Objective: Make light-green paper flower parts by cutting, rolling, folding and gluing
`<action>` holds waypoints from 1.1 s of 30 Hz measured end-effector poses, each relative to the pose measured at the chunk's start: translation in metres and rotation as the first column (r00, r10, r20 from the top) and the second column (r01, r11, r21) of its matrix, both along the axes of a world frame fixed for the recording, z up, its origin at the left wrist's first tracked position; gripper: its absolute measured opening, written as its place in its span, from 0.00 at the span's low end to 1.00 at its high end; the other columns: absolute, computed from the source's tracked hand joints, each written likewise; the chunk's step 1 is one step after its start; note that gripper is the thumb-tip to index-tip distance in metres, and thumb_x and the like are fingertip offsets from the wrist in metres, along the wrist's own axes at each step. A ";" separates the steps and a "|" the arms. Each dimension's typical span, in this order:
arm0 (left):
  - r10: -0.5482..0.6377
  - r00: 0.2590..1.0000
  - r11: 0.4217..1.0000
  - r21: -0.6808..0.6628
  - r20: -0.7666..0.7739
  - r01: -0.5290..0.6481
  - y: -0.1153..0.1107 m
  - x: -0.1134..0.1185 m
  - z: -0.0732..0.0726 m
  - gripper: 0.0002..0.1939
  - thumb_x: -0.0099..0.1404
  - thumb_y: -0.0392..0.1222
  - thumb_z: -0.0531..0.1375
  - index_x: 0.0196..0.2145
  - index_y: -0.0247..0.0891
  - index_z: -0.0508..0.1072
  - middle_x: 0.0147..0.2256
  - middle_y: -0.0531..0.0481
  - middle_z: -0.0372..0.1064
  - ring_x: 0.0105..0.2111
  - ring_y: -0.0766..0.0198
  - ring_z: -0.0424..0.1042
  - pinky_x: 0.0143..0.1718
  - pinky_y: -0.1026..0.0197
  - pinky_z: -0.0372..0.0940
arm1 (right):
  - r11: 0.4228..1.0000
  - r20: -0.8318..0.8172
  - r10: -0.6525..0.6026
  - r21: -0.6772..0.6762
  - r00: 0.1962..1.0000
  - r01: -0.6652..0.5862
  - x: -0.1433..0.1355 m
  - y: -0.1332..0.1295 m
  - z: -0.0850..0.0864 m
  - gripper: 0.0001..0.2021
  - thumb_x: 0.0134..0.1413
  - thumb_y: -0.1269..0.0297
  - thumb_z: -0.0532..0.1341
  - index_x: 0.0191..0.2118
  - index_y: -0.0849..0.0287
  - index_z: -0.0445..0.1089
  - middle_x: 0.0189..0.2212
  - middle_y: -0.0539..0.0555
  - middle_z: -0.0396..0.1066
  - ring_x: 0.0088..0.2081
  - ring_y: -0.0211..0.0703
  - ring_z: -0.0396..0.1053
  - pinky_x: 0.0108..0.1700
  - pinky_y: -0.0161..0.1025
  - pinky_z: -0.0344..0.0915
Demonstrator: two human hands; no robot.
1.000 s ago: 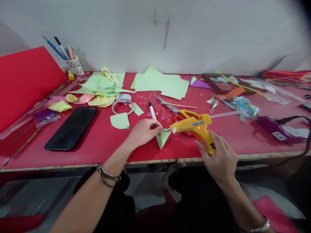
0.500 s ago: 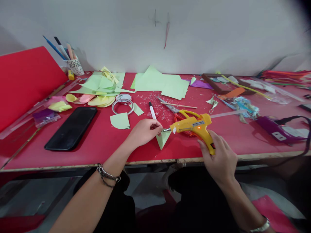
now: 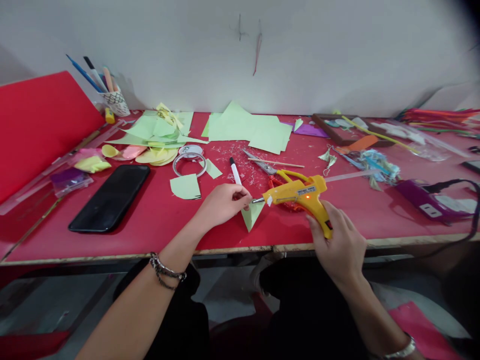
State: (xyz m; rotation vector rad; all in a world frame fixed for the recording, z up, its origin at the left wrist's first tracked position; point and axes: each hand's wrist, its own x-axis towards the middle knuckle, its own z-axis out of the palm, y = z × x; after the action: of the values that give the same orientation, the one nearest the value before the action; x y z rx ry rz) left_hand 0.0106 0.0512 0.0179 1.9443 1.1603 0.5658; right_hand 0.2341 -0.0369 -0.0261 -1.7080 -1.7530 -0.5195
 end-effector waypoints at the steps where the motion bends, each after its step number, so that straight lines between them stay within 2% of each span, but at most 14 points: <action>1: 0.001 1.000 1.000 0.000 0.002 -0.001 0.000 0.000 0.000 0.11 0.60 0.44 0.52 0.27 0.37 0.70 0.27 0.50 0.73 0.27 0.66 0.70 0.30 0.65 0.60 | 1.000 0.002 -0.002 0.001 1.000 0.002 0.000 0.000 0.000 0.19 0.55 0.60 0.53 0.51 0.60 0.61 0.36 0.58 0.71 0.33 0.46 0.70 0.29 0.36 0.63; 13: 0.009 1.000 1.000 -0.001 0.007 -0.009 0.001 0.000 -0.003 0.11 0.60 0.44 0.52 0.27 0.37 0.70 0.26 0.50 0.73 0.25 0.67 0.69 0.28 0.65 0.59 | 1.000 -0.001 -0.006 0.013 1.000 0.006 0.000 0.001 0.001 0.18 0.55 0.59 0.53 0.51 0.60 0.61 0.35 0.58 0.71 0.32 0.46 0.69 0.28 0.36 0.62; 22: 0.012 1.000 1.000 -0.004 0.017 -0.012 0.001 0.000 -0.002 0.10 0.59 0.43 0.52 0.27 0.37 0.70 0.26 0.50 0.73 0.27 0.66 0.70 0.29 0.65 0.59 | 1.000 0.001 0.007 0.015 1.000 -0.007 0.000 0.002 0.000 0.18 0.55 0.60 0.54 0.50 0.61 0.61 0.35 0.58 0.71 0.33 0.46 0.69 0.29 0.36 0.62; 29: 0.022 0.999 0.999 0.028 0.032 -0.023 0.002 -0.001 -0.002 0.11 0.59 0.43 0.52 0.25 0.37 0.69 0.25 0.50 0.72 0.26 0.66 0.69 0.29 0.64 0.59 | 1.000 -0.020 0.015 0.011 1.000 -0.014 -0.002 0.003 0.004 0.23 0.48 0.51 0.58 0.46 0.62 0.64 0.32 0.56 0.70 0.30 0.43 0.68 0.25 0.35 0.61; 33: 0.060 0.997 0.997 0.037 0.053 -0.062 0.003 -0.003 0.000 0.11 0.59 0.43 0.52 0.26 0.37 0.69 0.24 0.52 0.71 0.23 0.67 0.67 0.27 0.65 0.59 | 0.999 -0.015 0.026 0.029 1.000 -0.025 -0.002 0.007 0.008 0.23 0.48 0.50 0.58 0.45 0.62 0.65 0.30 0.55 0.70 0.28 0.42 0.67 0.26 0.35 0.61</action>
State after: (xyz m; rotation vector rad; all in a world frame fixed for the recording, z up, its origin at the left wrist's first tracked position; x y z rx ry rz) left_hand 0.0072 0.0543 0.0179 1.9209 1.1872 0.6719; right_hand 0.2321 -0.0302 -0.0180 -1.6638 -1.7460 -0.5162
